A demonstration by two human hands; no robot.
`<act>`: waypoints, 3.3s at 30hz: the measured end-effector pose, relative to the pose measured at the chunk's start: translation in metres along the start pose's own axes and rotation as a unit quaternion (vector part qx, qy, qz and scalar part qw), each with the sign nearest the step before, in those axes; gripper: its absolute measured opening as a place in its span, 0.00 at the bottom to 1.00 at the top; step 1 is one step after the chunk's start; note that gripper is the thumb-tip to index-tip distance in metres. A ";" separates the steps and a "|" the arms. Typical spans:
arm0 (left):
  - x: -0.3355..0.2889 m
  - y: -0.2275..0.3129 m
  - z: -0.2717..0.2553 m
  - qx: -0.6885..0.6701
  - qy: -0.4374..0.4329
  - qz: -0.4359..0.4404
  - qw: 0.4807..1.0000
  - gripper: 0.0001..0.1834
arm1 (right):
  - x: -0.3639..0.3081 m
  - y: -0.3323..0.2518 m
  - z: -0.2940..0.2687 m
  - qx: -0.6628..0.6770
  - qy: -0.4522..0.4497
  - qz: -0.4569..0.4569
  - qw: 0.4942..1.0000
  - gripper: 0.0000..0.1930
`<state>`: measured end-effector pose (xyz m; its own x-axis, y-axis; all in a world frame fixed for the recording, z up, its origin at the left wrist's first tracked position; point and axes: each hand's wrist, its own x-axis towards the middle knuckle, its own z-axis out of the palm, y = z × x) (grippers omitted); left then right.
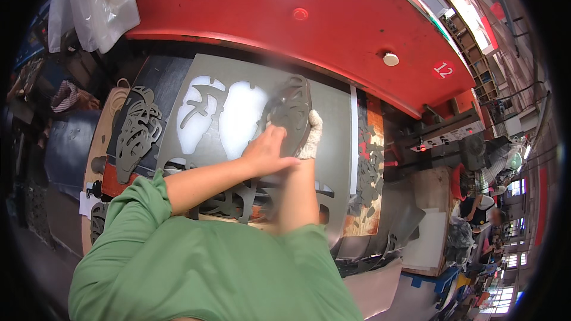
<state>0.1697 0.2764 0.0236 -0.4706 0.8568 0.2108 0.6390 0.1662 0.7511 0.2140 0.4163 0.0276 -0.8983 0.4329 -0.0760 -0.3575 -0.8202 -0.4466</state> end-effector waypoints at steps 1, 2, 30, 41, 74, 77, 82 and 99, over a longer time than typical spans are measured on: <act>0.002 0.001 0.004 -0.017 -0.007 -0.035 0.999 0.41 | 0.000 0.000 -0.001 -0.005 0.011 0.005 1.000 0.36; 0.002 0.000 0.005 -0.024 -0.016 -0.037 0.999 0.40 | 0.000 0.000 -0.002 -0.009 0.023 0.010 1.000 0.36; -0.162 -0.213 -0.223 -0.279 0.279 -0.404 0.825 0.12 | 0.009 -0.007 -0.031 0.043 -0.028 0.041 0.998 0.51; -0.097 -0.251 -0.247 -0.309 0.136 -0.408 0.848 0.08 | -0.089 -0.091 -0.010 -0.081 0.029 -0.074 0.994 0.46; -0.122 -0.069 -0.198 -0.463 0.203 -0.268 0.820 0.18 | -0.111 -0.104 0.000 -0.828 0.221 -0.201 0.475 0.32; -0.128 -0.037 -0.171 -0.500 0.194 -0.287 0.794 0.18 | -0.080 0.002 0.054 -0.713 0.013 -0.136 0.687 0.33; -0.128 -0.009 -0.151 -0.498 0.147 -0.223 0.825 0.10 | -0.067 0.129 0.106 -0.315 0.002 0.229 0.921 0.27; -0.192 -0.085 -0.163 -0.608 0.170 -0.346 0.694 0.15 | -0.066 0.177 0.138 -0.386 0.069 0.039 0.919 0.14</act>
<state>0.1072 0.0181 0.0211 -0.6572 0.5775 -0.4843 -0.7005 -0.2308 0.6753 0.1747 0.1913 0.0763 -0.8537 0.4703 -0.2237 0.0433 -0.3639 -0.9304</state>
